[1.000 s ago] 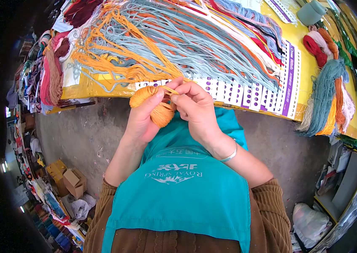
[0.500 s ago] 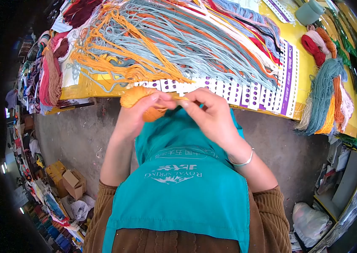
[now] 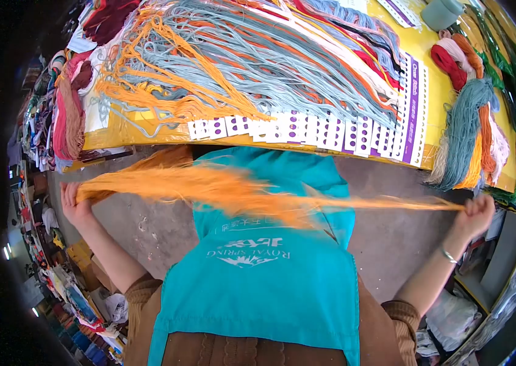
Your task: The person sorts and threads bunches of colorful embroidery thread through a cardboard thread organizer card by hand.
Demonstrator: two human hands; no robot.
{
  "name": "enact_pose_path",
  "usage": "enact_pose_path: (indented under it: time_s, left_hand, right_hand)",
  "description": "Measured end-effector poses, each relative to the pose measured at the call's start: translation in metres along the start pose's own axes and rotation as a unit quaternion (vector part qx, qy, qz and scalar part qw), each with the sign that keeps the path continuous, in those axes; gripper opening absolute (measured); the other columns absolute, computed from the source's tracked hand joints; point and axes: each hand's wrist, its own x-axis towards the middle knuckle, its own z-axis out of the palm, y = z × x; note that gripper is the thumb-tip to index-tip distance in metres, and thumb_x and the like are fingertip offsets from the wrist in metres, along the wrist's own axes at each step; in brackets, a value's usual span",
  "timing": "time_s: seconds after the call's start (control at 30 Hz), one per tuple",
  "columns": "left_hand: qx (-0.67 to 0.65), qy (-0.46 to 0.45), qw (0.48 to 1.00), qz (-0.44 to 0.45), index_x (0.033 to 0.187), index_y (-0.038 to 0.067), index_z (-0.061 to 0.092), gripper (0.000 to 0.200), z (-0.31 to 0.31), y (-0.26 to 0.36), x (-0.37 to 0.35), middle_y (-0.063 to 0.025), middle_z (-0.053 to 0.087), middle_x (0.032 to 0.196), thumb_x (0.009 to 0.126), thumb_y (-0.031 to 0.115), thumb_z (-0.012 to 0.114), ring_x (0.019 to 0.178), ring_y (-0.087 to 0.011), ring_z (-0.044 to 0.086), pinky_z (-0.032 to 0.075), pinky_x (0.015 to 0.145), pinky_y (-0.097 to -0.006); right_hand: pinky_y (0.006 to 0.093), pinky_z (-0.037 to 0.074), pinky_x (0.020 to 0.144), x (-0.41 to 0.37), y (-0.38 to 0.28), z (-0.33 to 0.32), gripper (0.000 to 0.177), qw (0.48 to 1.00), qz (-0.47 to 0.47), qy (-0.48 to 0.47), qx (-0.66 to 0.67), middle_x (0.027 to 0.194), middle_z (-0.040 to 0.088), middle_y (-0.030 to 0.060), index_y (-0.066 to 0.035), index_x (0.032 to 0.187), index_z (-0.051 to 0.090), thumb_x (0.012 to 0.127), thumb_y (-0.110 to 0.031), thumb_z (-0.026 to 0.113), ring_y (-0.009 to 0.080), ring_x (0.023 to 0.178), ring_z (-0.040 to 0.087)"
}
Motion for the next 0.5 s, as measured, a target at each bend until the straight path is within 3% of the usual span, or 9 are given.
enact_pose_path:
  time_s: [0.07,0.13,0.17,0.27,0.33,0.4,0.43,0.47,0.5]
  left_hand:
    - [0.040,0.043,0.994,0.088,0.067,0.013,0.039,0.029,-0.038,0.071,0.008,0.0053,0.025,0.047,0.095,0.006,0.044,0.041,-0.0085,0.025,0.025,0.045,-0.0237]
    - [0.096,0.084,0.977,0.171,0.069,0.012,0.042,0.026,-0.044,0.094,0.003,0.0055,0.027,0.049,0.095,0.008,0.046,0.041,-0.0081,0.025,0.025,0.046,-0.0230]
    - [0.124,0.103,0.964,0.211,0.071,0.012,0.043,0.025,-0.044,0.098,0.002,0.0057,0.028,0.050,0.095,0.009,0.048,0.042,-0.0080,0.025,0.025,0.046,-0.0226]
    - [0.155,0.015,0.974,0.165,0.087,0.007,0.057,0.012,-0.003,0.021,-0.018,0.0063,0.032,0.053,0.095,0.013,0.052,0.042,-0.0065,0.024,0.024,0.046,-0.0219]
    - [0.121,-0.065,0.989,0.050,0.117,0.002,0.059,0.027,0.017,-0.045,-0.033,0.0070,0.033,0.054,0.094,0.016,0.056,0.043,-0.0049,0.029,0.027,0.045,-0.0208]
    - [0.007,-0.192,0.969,-0.152,0.142,0.003,0.041,0.052,0.044,-0.130,-0.049,0.0071,0.036,0.058,0.095,0.018,0.058,0.047,-0.0033,0.035,0.039,0.052,-0.0234]
    - [-0.003,-0.198,0.963,-0.184,0.145,0.006,0.036,0.056,0.048,-0.160,-0.056,0.0058,0.039,0.062,0.095,0.019,0.058,0.048,-0.0033,0.037,0.039,0.050,-0.0232]
    - [-0.014,-0.205,0.955,-0.215,0.149,0.008,0.030,0.061,0.048,-0.186,-0.063,0.0044,0.043,0.067,0.096,0.020,0.058,0.049,-0.0032,0.040,0.039,0.049,-0.0231]
    - [-0.005,-0.202,0.948,-0.247,0.150,0.009,0.027,0.064,0.046,-0.211,-0.070,0.0030,0.045,0.072,0.095,0.022,0.059,0.049,-0.0039,0.041,0.039,0.048,-0.0228]
  right_hand:
    - [0.0219,0.022,0.040,0.033,-0.023,-0.044,0.017,0.978,-0.082,0.171,-0.084,0.062,0.047,-0.0006,-0.007,0.073,0.053,0.089,-0.012,0.058,0.0064,0.045,0.030]
    - [0.0205,0.025,0.041,0.046,-0.039,-0.063,0.012,0.934,-0.189,0.266,-0.147,0.070,0.058,0.0023,-0.004,0.081,0.060,0.088,-0.013,0.062,0.0061,0.047,0.036]
    - [0.0189,0.028,0.042,0.057,-0.046,-0.079,0.012,0.939,-0.195,0.233,-0.161,0.080,0.065,0.0046,-0.001,0.096,0.066,0.088,-0.010,0.063,0.0040,0.050,0.040]
    - [0.0173,0.029,0.044,0.019,-0.035,-0.021,0.021,0.951,-0.202,0.057,-0.225,0.087,0.067,0.0039,0.000,0.109,0.065,0.090,-0.006,0.061,0.0012,0.053,0.040]
    - [0.0157,0.030,0.046,-0.020,-0.005,0.025,0.025,0.966,-0.130,-0.090,-0.204,0.093,0.068,0.0034,0.000,0.116,0.064,0.092,-0.004,0.059,-0.0010,0.054,0.040]
    - [0.0135,0.032,0.051,-0.088,0.024,0.089,0.021,0.941,-0.070,-0.194,-0.270,0.090,0.067,0.0000,-0.001,0.109,0.065,0.090,-0.007,0.060,-0.0016,0.056,0.041]
    - [0.0155,0.033,0.053,-0.122,0.030,0.122,0.016,0.910,-0.022,-0.201,-0.363,0.086,0.066,-0.0010,-0.003,0.104,0.065,0.089,-0.008,0.061,0.0000,0.058,0.042]
    - [0.0179,0.038,0.057,-0.141,0.047,0.134,0.017,0.887,-0.053,-0.317,-0.330,0.085,0.066,0.0007,-0.005,0.107,0.061,0.090,-0.008,0.060,0.0023,0.063,0.048]
    - [0.0194,0.042,0.063,-0.161,0.052,0.150,0.028,0.855,-0.012,-0.424,-0.299,0.085,0.067,0.0041,-0.006,0.119,0.052,0.092,-0.008,0.058,0.0047,0.071,0.055]
